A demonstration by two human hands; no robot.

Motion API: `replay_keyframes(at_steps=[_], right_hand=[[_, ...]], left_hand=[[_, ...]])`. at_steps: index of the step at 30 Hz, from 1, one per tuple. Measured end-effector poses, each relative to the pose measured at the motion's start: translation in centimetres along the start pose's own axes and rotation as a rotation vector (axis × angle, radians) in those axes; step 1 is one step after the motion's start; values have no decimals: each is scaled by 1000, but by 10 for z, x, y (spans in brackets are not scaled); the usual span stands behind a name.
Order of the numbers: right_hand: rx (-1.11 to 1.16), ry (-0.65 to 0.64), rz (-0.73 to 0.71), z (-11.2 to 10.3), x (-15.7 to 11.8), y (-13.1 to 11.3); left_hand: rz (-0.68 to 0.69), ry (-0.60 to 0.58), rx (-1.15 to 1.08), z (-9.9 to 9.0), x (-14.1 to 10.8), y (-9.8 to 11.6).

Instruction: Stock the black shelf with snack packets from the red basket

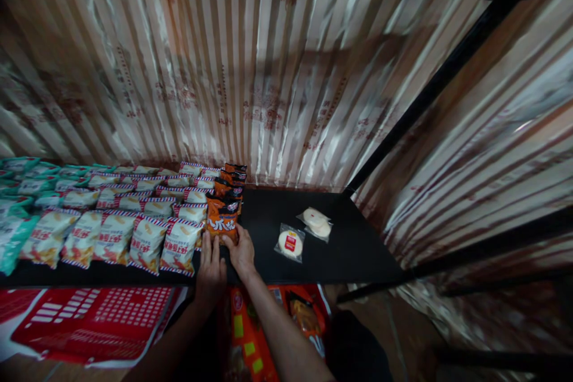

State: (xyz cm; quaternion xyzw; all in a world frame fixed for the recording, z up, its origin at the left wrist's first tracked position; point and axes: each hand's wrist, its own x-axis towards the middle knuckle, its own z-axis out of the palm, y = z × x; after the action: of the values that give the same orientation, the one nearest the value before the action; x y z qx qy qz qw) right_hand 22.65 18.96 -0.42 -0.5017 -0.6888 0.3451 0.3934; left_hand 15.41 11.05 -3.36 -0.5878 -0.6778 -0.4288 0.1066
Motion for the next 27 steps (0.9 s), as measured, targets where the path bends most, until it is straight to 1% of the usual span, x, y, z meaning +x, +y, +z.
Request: replay_keyframes(at_steps=[3,7,16,27], right_hand=[[12,28,-9,-2,-5,1],[7,66,-42,-1,-7,6],[-63,97,-61,4,-2,9],[-53,35,-59,3,6,8]], left_hand=[[45,-3,15,0,0,0],[67,-14,43,1,0,-1],[79,-22,79,0,4,1],[80,-71,76,-2,7,-3]])
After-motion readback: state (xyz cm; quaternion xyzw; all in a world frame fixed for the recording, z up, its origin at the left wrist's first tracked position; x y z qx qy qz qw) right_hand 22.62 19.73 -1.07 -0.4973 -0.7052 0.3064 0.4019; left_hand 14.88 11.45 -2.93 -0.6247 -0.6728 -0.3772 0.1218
